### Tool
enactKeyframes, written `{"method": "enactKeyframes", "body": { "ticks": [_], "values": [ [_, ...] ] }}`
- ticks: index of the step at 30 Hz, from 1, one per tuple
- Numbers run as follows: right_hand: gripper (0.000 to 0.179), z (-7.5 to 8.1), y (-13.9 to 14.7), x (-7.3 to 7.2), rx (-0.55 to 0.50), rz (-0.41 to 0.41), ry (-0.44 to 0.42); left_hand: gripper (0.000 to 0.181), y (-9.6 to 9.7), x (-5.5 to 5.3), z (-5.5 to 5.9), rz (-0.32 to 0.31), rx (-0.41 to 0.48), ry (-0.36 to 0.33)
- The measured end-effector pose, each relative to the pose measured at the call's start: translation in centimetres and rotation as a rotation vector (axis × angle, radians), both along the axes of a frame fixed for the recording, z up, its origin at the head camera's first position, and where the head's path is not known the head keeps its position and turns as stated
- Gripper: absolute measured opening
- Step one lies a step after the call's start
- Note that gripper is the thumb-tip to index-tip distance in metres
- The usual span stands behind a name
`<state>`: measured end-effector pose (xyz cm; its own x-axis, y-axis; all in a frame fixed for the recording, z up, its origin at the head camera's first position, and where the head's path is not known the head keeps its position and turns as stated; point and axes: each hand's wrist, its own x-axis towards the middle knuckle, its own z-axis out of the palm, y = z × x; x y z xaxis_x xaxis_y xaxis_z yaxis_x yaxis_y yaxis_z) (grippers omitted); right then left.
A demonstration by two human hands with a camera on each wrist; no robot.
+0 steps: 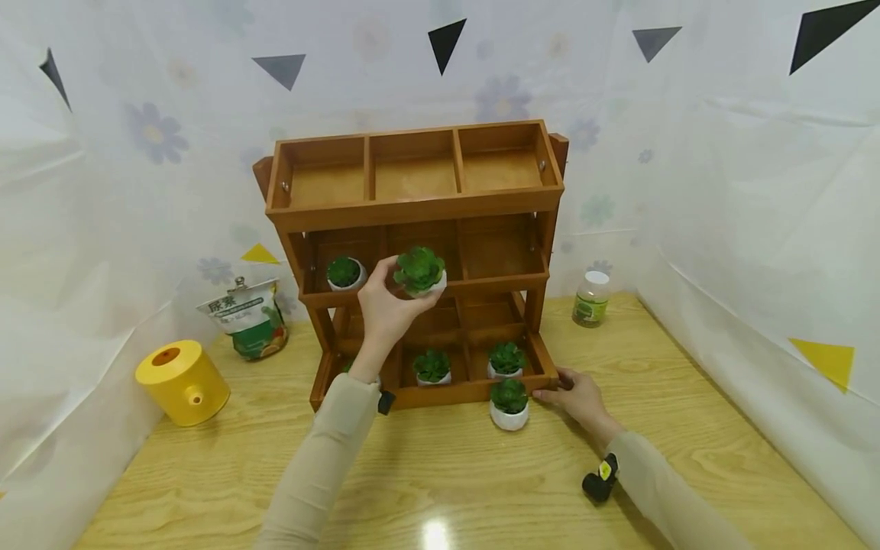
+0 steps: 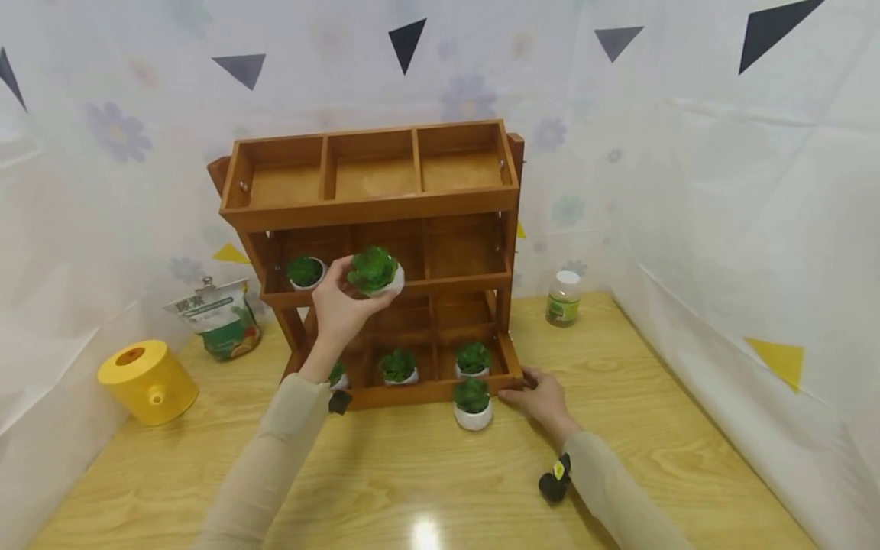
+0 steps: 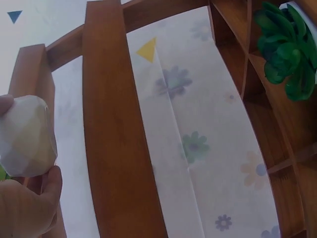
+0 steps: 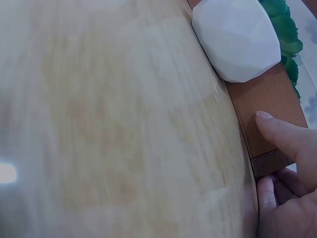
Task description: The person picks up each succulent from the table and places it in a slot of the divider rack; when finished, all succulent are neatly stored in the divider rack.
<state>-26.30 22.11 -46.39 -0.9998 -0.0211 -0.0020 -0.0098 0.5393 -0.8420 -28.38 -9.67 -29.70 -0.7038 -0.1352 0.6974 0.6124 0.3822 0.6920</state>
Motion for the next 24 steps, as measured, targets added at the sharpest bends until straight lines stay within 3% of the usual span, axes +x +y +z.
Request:
{"method": "enactKeyframes", "body": {
  "ticks": [8, 15, 24],
  "values": [
    [0.075, -0.1, 0.0, 0.1, -0.011, -0.005, -0.025, 0.054, 0.5, -1.6, -0.6, 0.054, 0.025, 0.036],
    [0.074, -0.2, 0.0, 0.1, -0.009, -0.014, -0.021, 0.056, 0.7, -2.2, -1.0, 0.057, 0.040, -0.008],
    [0.074, -0.2, 0.0, 0.0, -0.027, -0.019, -0.022, 0.057, 0.9, -2.8, -0.8, 0.057, 0.039, -0.011]
  ]
}}
